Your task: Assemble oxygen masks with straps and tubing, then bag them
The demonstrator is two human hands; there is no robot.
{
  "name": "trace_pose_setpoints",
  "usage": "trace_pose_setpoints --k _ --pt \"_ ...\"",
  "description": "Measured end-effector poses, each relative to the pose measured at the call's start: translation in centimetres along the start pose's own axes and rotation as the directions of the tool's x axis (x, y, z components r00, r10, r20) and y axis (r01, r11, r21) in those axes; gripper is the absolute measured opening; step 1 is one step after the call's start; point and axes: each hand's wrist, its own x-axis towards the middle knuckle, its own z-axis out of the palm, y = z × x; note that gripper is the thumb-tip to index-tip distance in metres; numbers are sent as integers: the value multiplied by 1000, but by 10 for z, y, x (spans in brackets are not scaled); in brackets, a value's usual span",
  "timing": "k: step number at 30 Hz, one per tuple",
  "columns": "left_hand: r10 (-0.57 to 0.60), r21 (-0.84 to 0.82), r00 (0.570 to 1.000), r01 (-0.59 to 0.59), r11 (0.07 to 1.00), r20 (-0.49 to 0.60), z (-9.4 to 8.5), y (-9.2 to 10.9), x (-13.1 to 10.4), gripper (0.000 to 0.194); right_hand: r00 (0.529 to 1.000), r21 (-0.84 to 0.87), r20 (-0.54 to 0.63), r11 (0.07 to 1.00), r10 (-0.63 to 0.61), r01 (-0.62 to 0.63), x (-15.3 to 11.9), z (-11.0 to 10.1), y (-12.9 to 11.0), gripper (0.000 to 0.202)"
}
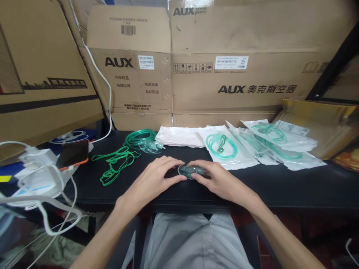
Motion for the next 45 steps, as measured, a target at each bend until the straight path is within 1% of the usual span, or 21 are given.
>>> trace_pose_setpoints --k 3,5,8,12,15,19,26,29,33,36,40,45 --pt "28 -40 999 -30 999 -35 6 4 2 33 1000 79 23 997 -20 18 0 -4 -6 32" --pt "54 -48 998 -56 997 -35 8 5 3 33 999 129 32 991 -34 30 1 -6 -7 32" --pt "70 -48 997 -72 996 -36 10 5 2 32 998 198 37 980 -43 35 1 -7 -6 32" --pt "72 -82 994 -78 994 -82 13 3 1 32 998 269 41 963 -40 28 3 -9 -2 32" --pt "67 -107 990 -80 991 -121 14 2 0 28 998 302 56 953 -26 8 4 -10 0 31" --pt "54 -128 991 -70 989 -126 14 1 -1 24 996 326 87 945 -7 -21 4 -10 2 32" --pt "39 -170 984 -69 983 -175 15 -1 0 21 993 371 114 928 -24 -20 5 -10 1 29" --pt "9 -193 986 -42 980 -166 16 -1 1 20 992 372 123 928 -16 -31 5 -10 2 30" --pt "-92 -251 989 61 966 -114 13 -1 4 18 990 361 139 931 -2 -49 5 -10 4 29" --pt "-130 -271 987 99 957 -99 12 -1 5 17 990 359 143 931 10 -61 5 -10 4 29" --pt "-110 -263 986 74 962 -125 12 -1 5 16 992 396 128 916 20 -70 6 -11 5 27" --pt "-38 -228 992 10 973 -119 14 -2 6 20 989 501 144 861 14 -85 7 -12 5 25"
